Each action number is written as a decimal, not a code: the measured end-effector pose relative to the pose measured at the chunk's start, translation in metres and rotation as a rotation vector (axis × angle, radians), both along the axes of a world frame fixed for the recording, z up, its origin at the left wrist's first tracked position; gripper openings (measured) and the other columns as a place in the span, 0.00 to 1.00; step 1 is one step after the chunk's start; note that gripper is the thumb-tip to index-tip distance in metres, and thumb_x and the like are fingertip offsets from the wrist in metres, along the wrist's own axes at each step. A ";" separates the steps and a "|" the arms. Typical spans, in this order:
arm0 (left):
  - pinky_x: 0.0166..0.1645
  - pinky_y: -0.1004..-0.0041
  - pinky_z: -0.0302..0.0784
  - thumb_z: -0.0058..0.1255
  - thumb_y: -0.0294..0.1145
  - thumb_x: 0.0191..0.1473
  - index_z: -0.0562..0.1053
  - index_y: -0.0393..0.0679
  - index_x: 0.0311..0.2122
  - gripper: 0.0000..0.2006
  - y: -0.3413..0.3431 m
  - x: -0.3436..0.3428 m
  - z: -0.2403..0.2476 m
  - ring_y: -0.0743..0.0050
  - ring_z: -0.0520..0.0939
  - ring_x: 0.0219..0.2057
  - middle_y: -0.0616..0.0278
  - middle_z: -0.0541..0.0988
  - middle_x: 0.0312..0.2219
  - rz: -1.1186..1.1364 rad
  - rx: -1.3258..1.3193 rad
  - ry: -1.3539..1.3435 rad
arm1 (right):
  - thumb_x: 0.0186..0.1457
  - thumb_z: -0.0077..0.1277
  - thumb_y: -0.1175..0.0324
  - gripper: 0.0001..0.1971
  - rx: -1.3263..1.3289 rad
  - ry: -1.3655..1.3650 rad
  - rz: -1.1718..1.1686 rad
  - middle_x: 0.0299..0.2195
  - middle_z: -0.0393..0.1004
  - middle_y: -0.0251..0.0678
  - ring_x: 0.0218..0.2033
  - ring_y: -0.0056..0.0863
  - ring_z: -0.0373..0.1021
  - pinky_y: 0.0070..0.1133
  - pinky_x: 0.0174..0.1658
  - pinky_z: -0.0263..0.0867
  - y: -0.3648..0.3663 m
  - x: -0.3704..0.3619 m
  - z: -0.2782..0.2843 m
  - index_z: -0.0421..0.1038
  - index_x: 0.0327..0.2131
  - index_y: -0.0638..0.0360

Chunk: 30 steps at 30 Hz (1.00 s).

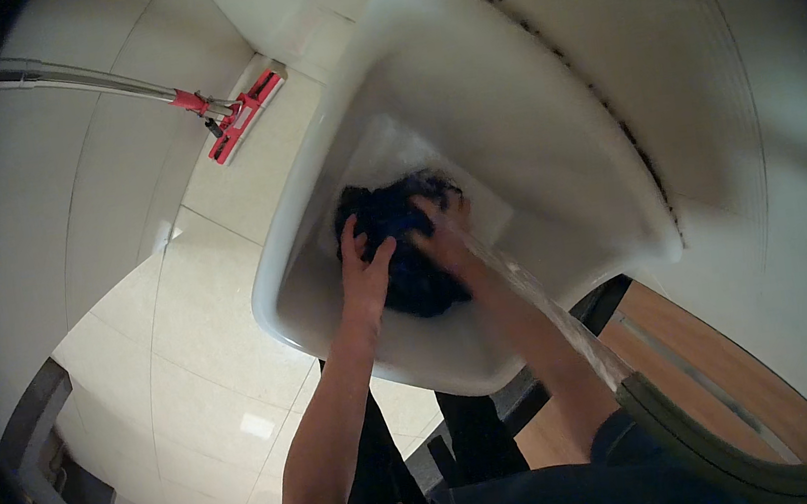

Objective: The person hand-washes a dark garment in a white sink. They repeatedly submerge, scrub, and wring the item, then rinse it using a handheld shower hose. The garment remains in the sink at the end of the clip.

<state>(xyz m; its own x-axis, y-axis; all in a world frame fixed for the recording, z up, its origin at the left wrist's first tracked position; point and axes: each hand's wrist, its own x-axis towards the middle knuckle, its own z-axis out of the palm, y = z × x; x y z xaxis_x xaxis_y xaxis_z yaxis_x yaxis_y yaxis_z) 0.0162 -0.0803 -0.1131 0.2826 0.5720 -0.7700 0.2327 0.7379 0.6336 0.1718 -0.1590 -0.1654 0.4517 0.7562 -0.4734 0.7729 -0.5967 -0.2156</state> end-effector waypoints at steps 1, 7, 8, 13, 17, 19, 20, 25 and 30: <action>0.57 0.66 0.59 0.55 0.36 0.49 0.52 0.53 0.61 0.36 0.003 -0.008 -0.001 0.56 0.64 0.53 0.43 0.60 0.54 -0.026 0.028 0.037 | 0.45 0.54 0.55 0.31 0.053 0.099 0.062 0.49 0.62 0.50 0.51 0.47 0.60 0.33 0.56 0.55 -0.004 0.014 -0.009 0.59 0.54 0.46; 0.58 0.63 0.58 0.54 0.44 0.48 0.45 0.54 0.63 0.41 0.003 0.026 -0.010 0.50 0.62 0.55 0.46 0.57 0.57 -0.057 -0.057 0.034 | 0.48 0.51 0.59 0.26 0.309 0.118 -0.573 0.47 0.67 0.52 0.49 0.50 0.63 0.33 0.53 0.57 -0.019 -0.007 -0.030 0.63 0.50 0.63; 0.58 0.62 0.58 0.54 0.46 0.47 0.44 0.54 0.64 0.42 0.011 0.015 -0.013 0.50 0.63 0.55 0.46 0.57 0.57 0.013 -0.147 0.093 | 0.48 0.51 0.59 0.27 0.261 0.192 -0.403 0.47 0.66 0.51 0.50 0.49 0.62 0.33 0.53 0.57 -0.014 -0.036 0.008 0.63 0.50 0.62; 0.50 0.60 0.69 0.59 0.37 0.42 0.46 0.52 0.63 0.45 0.024 0.011 -0.043 0.50 0.66 0.53 0.48 0.60 0.56 -0.095 -0.323 -0.010 | 0.46 0.52 0.58 0.25 0.167 0.300 -0.456 0.48 0.63 0.51 0.49 0.50 0.62 0.36 0.52 0.58 -0.026 -0.096 0.121 0.65 0.49 0.54; 0.54 0.63 0.65 0.57 0.26 0.39 0.53 0.57 0.61 0.42 0.039 0.012 -0.033 0.48 0.63 0.55 0.50 0.65 0.53 -0.756 0.126 0.178 | 0.47 0.51 0.55 0.27 0.016 0.265 -0.480 0.52 0.60 0.51 0.56 0.48 0.53 0.34 0.57 0.51 -0.019 -0.042 0.064 0.64 0.51 0.52; 0.56 0.56 0.62 0.59 0.30 0.37 0.50 0.62 0.62 0.45 0.048 0.026 -0.015 0.45 0.57 0.58 0.50 0.59 0.57 -0.998 0.459 0.210 | 0.48 0.50 0.55 0.28 0.078 0.293 -0.360 0.55 0.57 0.51 0.59 0.48 0.47 0.35 0.58 0.48 -0.034 -0.004 0.041 0.62 0.52 0.55; 0.56 0.51 0.60 0.61 0.33 0.35 0.49 0.64 0.62 0.47 0.044 0.033 -0.002 0.44 0.54 0.59 0.50 0.55 0.59 -1.112 0.485 0.176 | 0.48 0.50 0.54 0.29 0.174 0.397 -0.340 0.56 0.55 0.51 0.60 0.49 0.45 0.37 0.59 0.47 -0.050 0.010 0.028 0.60 0.53 0.56; 0.55 0.30 0.46 0.68 0.49 0.24 0.44 0.71 0.62 0.58 0.011 0.014 0.019 0.40 0.40 0.62 0.53 0.38 0.63 -1.753 0.670 0.274 | 0.49 0.49 0.51 0.34 0.074 0.157 -0.233 0.59 0.44 0.56 0.60 0.53 0.41 0.46 0.57 0.44 -0.067 -0.094 0.055 0.55 0.55 0.58; 0.54 0.34 0.52 0.68 0.48 0.21 0.55 0.64 0.59 0.53 0.035 0.034 -0.057 0.45 0.52 0.60 0.48 0.52 0.59 -1.503 1.108 0.215 | 0.45 0.49 0.42 0.36 0.056 -0.129 -0.140 0.53 0.55 0.57 0.54 0.56 0.53 0.49 0.52 0.49 -0.037 -0.068 0.010 0.60 0.51 0.58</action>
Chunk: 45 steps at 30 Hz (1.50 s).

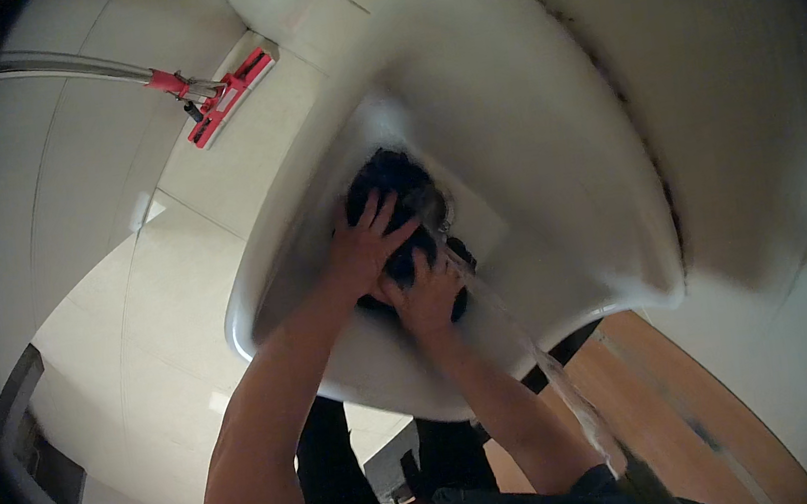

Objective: The person hand-washes a dark garment in a white sink. They repeatedly submerge, scrub, and wring the item, then rinse it using a handheld shower hose. The garment remains in the sink at the end of the clip.

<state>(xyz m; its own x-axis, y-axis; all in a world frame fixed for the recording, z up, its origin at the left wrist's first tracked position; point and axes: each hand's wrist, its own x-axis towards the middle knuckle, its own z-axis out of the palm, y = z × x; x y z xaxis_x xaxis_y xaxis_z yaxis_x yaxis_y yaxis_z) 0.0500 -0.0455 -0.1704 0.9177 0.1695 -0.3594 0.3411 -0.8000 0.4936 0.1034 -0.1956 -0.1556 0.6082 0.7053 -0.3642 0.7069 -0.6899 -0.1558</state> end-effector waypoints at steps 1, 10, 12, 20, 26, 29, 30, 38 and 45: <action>0.53 0.36 0.55 0.67 0.47 0.21 0.57 0.60 0.58 0.52 0.002 0.006 -0.011 0.45 0.56 0.57 0.48 0.55 0.57 0.031 0.027 -0.093 | 0.45 0.49 0.41 0.36 0.031 -0.061 0.025 0.52 0.58 0.58 0.53 0.56 0.56 0.49 0.51 0.50 0.010 0.010 -0.006 0.62 0.50 0.59; 0.40 0.59 0.74 0.69 0.46 0.22 0.64 0.45 0.50 0.44 0.035 0.069 -0.007 0.53 0.72 0.44 0.49 0.69 0.42 0.354 -0.274 0.026 | 0.49 0.45 0.43 0.32 0.061 0.476 -0.289 0.45 0.69 0.53 0.46 0.53 0.65 0.38 0.50 0.60 0.051 0.137 -0.024 0.64 0.50 0.59; 0.41 0.58 0.74 0.69 0.47 0.23 0.64 0.48 0.51 0.44 0.030 0.050 -0.006 0.51 0.71 0.46 0.47 0.67 0.44 0.327 -0.417 0.070 | 0.50 0.45 0.45 0.31 0.049 0.604 -0.320 0.45 0.68 0.52 0.49 0.52 0.63 0.38 0.52 0.58 0.025 0.127 0.000 0.65 0.50 0.59; 0.45 0.57 0.74 0.68 0.49 0.22 0.64 0.59 0.52 0.43 -0.010 -0.008 0.030 0.48 0.59 0.55 0.54 0.61 0.51 0.018 0.134 0.212 | 0.46 0.51 0.44 0.33 -0.016 0.080 0.146 0.50 0.60 0.53 0.49 0.56 0.58 0.42 0.50 0.56 -0.013 0.002 0.009 0.61 0.49 0.57; 0.44 0.58 0.74 0.68 0.50 0.21 0.66 0.55 0.50 0.43 0.017 0.022 -0.011 0.48 0.64 0.53 0.53 0.62 0.51 0.186 -0.084 0.135 | 0.48 0.47 0.44 0.32 -0.036 0.185 0.125 0.48 0.65 0.53 0.46 0.52 0.65 0.41 0.50 0.57 0.016 0.062 -0.026 0.62 0.50 0.57; 0.44 0.58 0.75 0.68 0.52 0.22 0.67 0.53 0.49 0.42 0.015 0.034 -0.014 0.46 0.69 0.49 0.52 0.65 0.50 0.487 -0.164 0.157 | 0.48 0.45 0.41 0.34 -0.093 0.434 -0.060 0.48 0.67 0.50 0.45 0.49 0.67 0.38 0.51 0.58 0.053 0.108 -0.024 0.62 0.51 0.58; 0.44 0.58 0.74 0.68 0.52 0.22 0.67 0.52 0.49 0.42 0.009 0.033 -0.013 0.45 0.71 0.47 0.52 0.66 0.49 0.599 -0.213 0.188 | 0.48 0.45 0.40 0.35 -0.102 0.535 -0.144 0.47 0.68 0.49 0.45 0.48 0.67 0.36 0.51 0.59 0.057 0.112 -0.017 0.62 0.51 0.59; 0.41 0.57 0.74 0.67 0.43 0.30 0.68 0.51 0.46 0.33 -0.020 -0.015 0.099 0.49 0.75 0.41 0.49 0.71 0.39 0.361 -0.351 0.137 | 0.43 0.58 0.59 0.29 0.182 0.604 -0.297 0.43 0.70 0.44 0.43 0.37 0.66 0.27 0.49 0.60 -0.039 0.064 0.051 0.63 0.48 0.58; 0.34 0.66 0.77 0.60 0.32 0.37 0.68 0.56 0.46 0.26 -0.017 -0.035 0.166 0.57 0.71 0.43 0.53 0.67 0.38 0.139 -0.170 -0.235 | 0.39 0.62 0.65 0.24 0.340 0.284 -0.038 0.41 0.69 0.39 0.40 0.31 0.67 0.28 0.43 0.63 -0.034 0.036 0.182 0.67 0.42 0.57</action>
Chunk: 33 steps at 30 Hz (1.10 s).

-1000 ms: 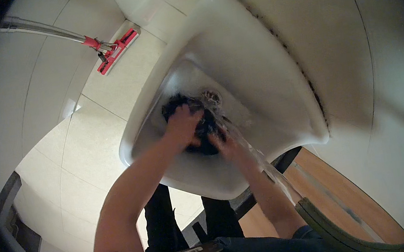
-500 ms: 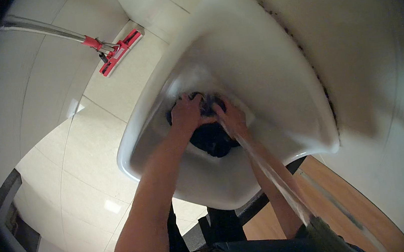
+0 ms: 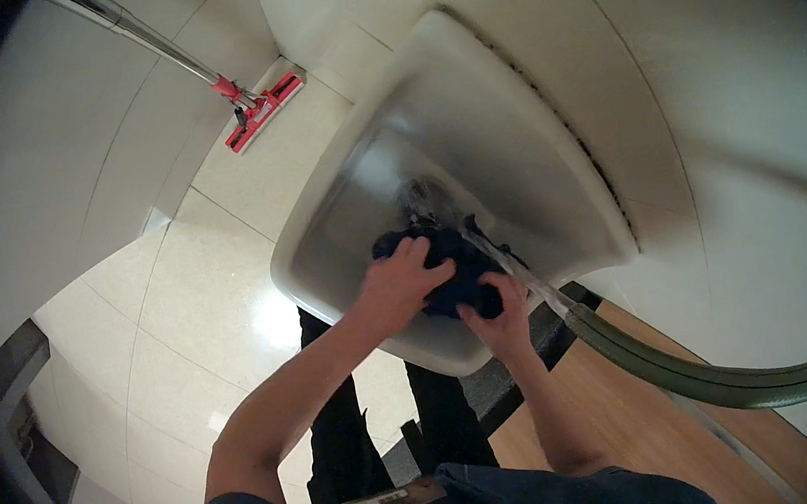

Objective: The person hand-washes a dark garment in a white sink. They repeatedly submerge, scrub, and wring the item, then rinse it using a handheld shower hose. The garment remains in the sink at the end of the clip.

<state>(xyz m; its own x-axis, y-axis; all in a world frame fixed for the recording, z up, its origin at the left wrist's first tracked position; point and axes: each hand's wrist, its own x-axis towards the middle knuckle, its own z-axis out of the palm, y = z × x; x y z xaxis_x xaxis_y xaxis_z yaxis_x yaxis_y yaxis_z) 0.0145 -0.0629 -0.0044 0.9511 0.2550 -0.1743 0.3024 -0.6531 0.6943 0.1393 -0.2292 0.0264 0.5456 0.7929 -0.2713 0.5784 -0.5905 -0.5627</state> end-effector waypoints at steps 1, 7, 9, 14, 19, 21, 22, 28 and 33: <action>0.35 0.66 0.77 0.57 0.30 0.40 0.68 0.56 0.47 0.24 0.000 -0.011 -0.012 0.57 0.71 0.43 0.53 0.66 0.39 -0.011 0.024 0.020 | 0.41 0.61 0.66 0.23 -0.010 0.176 0.033 0.42 0.68 0.37 0.43 0.31 0.65 0.31 0.46 0.62 0.003 0.001 0.008 0.67 0.44 0.56; 0.44 0.60 0.74 0.55 0.40 0.44 0.66 0.51 0.51 0.26 0.006 -0.006 -0.073 0.54 0.67 0.49 0.51 0.65 0.45 0.021 -0.013 0.384 | 0.49 0.55 0.63 0.30 0.057 0.013 0.009 0.47 0.67 0.45 0.46 0.39 0.66 0.33 0.51 0.59 0.000 0.080 -0.119 0.59 0.55 0.54; 0.47 0.58 0.72 0.56 0.45 0.42 0.65 0.48 0.52 0.30 0.011 0.018 -0.091 0.53 0.66 0.51 0.51 0.64 0.48 0.232 0.087 0.331 | 0.47 0.56 0.55 0.32 -0.147 -0.056 -0.052 0.48 0.66 0.47 0.48 0.46 0.63 0.35 0.51 0.60 0.041 0.077 -0.154 0.60 0.54 0.57; 0.51 0.54 0.68 0.58 0.50 0.41 0.65 0.43 0.50 0.32 0.007 0.051 -0.156 0.51 0.64 0.53 0.50 0.63 0.52 0.225 0.214 0.321 | 0.48 0.52 0.48 0.27 -0.294 -0.479 0.136 0.41 0.68 0.52 0.42 0.48 0.66 0.36 0.45 0.62 0.073 0.046 -0.201 0.69 0.42 0.64; 0.54 0.52 0.63 0.59 0.51 0.40 0.67 0.46 0.48 0.31 -0.008 0.041 -0.199 0.52 0.67 0.52 0.50 0.66 0.50 0.284 -0.410 0.507 | 0.50 0.50 0.50 0.21 -0.319 0.187 -0.095 0.36 0.70 0.49 0.38 0.40 0.68 0.32 0.44 0.62 0.023 0.098 -0.204 0.70 0.38 0.60; 0.55 0.51 0.61 0.59 0.52 0.39 0.67 0.47 0.48 0.31 -0.004 0.021 -0.184 0.52 0.67 0.53 0.51 0.65 0.51 0.142 -0.304 0.578 | 0.51 0.50 0.53 0.19 -0.383 0.384 -0.146 0.38 0.69 0.47 0.42 0.39 0.67 0.28 0.46 0.61 0.000 0.062 -0.168 0.70 0.40 0.55; 0.55 0.50 0.60 0.59 0.52 0.39 0.67 0.48 0.48 0.31 -0.012 0.009 -0.156 0.53 0.65 0.54 0.51 0.64 0.52 0.051 -0.185 0.576 | 0.51 0.49 0.53 0.18 -0.379 0.323 -0.088 0.40 0.68 0.47 0.44 0.41 0.65 0.31 0.46 0.61 -0.005 0.031 -0.137 0.70 0.40 0.55; 0.54 0.41 0.56 0.55 0.55 0.40 0.67 0.50 0.50 0.32 -0.027 -0.004 -0.124 0.56 0.60 0.56 0.56 0.64 0.50 -0.032 0.330 0.444 | 0.50 0.48 0.55 0.15 -0.406 -0.253 0.221 0.47 0.63 0.50 0.50 0.51 0.57 0.47 0.48 0.53 0.007 -0.046 -0.137 0.71 0.36 0.54; 0.53 0.46 0.59 0.56 0.56 0.39 0.67 0.49 0.49 0.33 -0.017 0.053 -0.175 0.57 0.66 0.50 0.54 0.69 0.46 0.208 0.248 0.436 | 0.46 0.49 0.56 0.18 -0.447 -0.338 0.221 0.41 0.68 0.52 0.45 0.46 0.65 0.41 0.47 0.58 0.055 0.030 -0.207 0.71 0.36 0.58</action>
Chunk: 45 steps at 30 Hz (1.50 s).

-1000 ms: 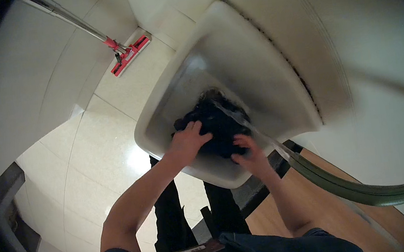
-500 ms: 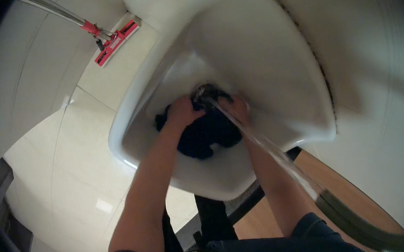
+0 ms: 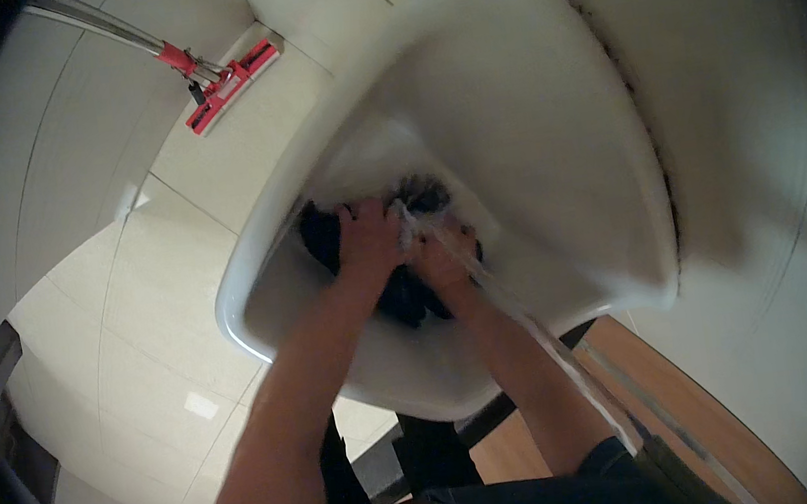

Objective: The person hand-washes a dark garment in a white sink. They repeatedly submerge, scrub, and wring the item, then rinse it using a handheld shower hose. The garment remains in the sink at the end of the clip.

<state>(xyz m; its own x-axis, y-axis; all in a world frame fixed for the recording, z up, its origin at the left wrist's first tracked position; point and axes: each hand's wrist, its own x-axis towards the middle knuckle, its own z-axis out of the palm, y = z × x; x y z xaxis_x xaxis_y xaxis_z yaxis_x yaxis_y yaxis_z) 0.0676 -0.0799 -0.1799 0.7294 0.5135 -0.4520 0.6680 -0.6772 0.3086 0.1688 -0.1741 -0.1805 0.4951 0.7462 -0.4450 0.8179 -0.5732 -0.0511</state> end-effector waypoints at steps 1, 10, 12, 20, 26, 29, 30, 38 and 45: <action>0.53 0.48 0.60 0.56 0.55 0.39 0.67 0.48 0.49 0.33 0.008 -0.003 -0.004 0.56 0.68 0.48 0.54 0.70 0.43 0.032 -0.051 -0.013 | 0.48 0.47 0.55 0.19 -0.072 0.051 0.023 0.41 0.69 0.51 0.44 0.45 0.67 0.38 0.46 0.60 0.016 0.007 0.007 0.71 0.38 0.58; 0.54 0.42 0.57 0.56 0.51 0.41 0.72 0.50 0.44 0.25 0.026 -0.055 0.040 0.48 0.65 0.53 0.47 0.68 0.47 0.058 -0.536 0.047 | 0.48 0.54 0.56 0.17 0.054 0.838 -0.733 0.44 0.69 0.41 0.47 0.42 0.64 0.32 0.51 0.58 -0.054 0.058 0.030 0.73 0.38 0.57; 0.52 0.32 0.53 0.56 0.51 0.41 0.72 0.52 0.44 0.24 0.005 -0.080 0.077 0.46 0.57 0.57 0.48 0.62 0.53 -0.253 -0.236 0.042 | 0.48 0.52 0.62 0.17 0.312 0.378 -0.030 0.41 0.68 0.42 0.45 0.38 0.64 0.34 0.51 0.56 -0.049 -0.022 0.090 0.71 0.41 0.60; 0.52 0.33 0.53 0.61 0.57 0.34 0.67 0.48 0.51 0.38 0.011 -0.017 0.009 0.61 0.59 0.57 0.57 0.61 0.55 -0.228 -0.162 0.235 | 0.43 0.52 0.55 0.24 0.154 -0.058 0.102 0.46 0.69 0.39 0.50 0.39 0.62 0.50 0.52 0.47 -0.008 -0.024 -0.010 0.68 0.45 0.56; 0.52 0.37 0.56 0.64 0.54 0.32 0.60 0.51 0.56 0.44 0.033 -0.004 -0.001 0.51 0.71 0.49 0.53 0.70 0.48 0.331 -0.389 -0.129 | 0.51 0.47 0.52 0.20 0.163 0.176 -0.171 0.40 0.74 0.38 0.42 0.39 0.69 0.41 0.48 0.58 0.032 0.043 -0.020 0.73 0.39 0.58; 0.53 0.36 0.55 0.63 0.53 0.33 0.60 0.54 0.56 0.42 0.033 -0.031 -0.001 0.48 0.71 0.48 0.51 0.71 0.47 0.357 -0.555 -0.136 | 0.52 0.48 0.52 0.20 -0.023 0.596 -0.464 0.36 0.74 0.42 0.39 0.41 0.69 0.32 0.45 0.62 0.008 0.073 -0.002 0.71 0.39 0.59; 0.53 0.35 0.54 0.63 0.53 0.33 0.60 0.55 0.56 0.41 0.030 -0.038 0.001 0.49 0.70 0.50 0.51 0.70 0.47 0.215 -0.595 -0.074 | 0.52 0.50 0.53 0.20 -0.073 0.716 -0.503 0.35 0.73 0.44 0.38 0.42 0.69 0.29 0.45 0.63 -0.005 0.081 0.002 0.70 0.40 0.59; 0.52 0.30 0.47 0.60 0.53 0.36 0.63 0.52 0.51 0.35 -0.015 -0.068 0.048 0.58 0.59 0.57 0.52 0.69 0.43 -0.239 -0.169 0.029 | 0.47 0.50 0.63 0.14 0.049 0.107 0.034 0.44 0.63 0.40 0.48 0.40 0.60 0.51 0.47 0.54 -0.038 -0.081 0.074 0.67 0.39 0.53; 0.54 0.37 0.48 0.57 0.57 0.39 0.60 0.50 0.54 0.37 0.012 -0.003 0.014 0.55 0.70 0.49 0.52 0.73 0.42 -0.005 -0.206 0.004 | 0.51 0.47 0.57 0.17 0.170 -0.050 -0.006 0.35 0.73 0.46 0.37 0.45 0.70 0.41 0.43 0.63 0.003 0.008 -0.029 0.70 0.38 0.58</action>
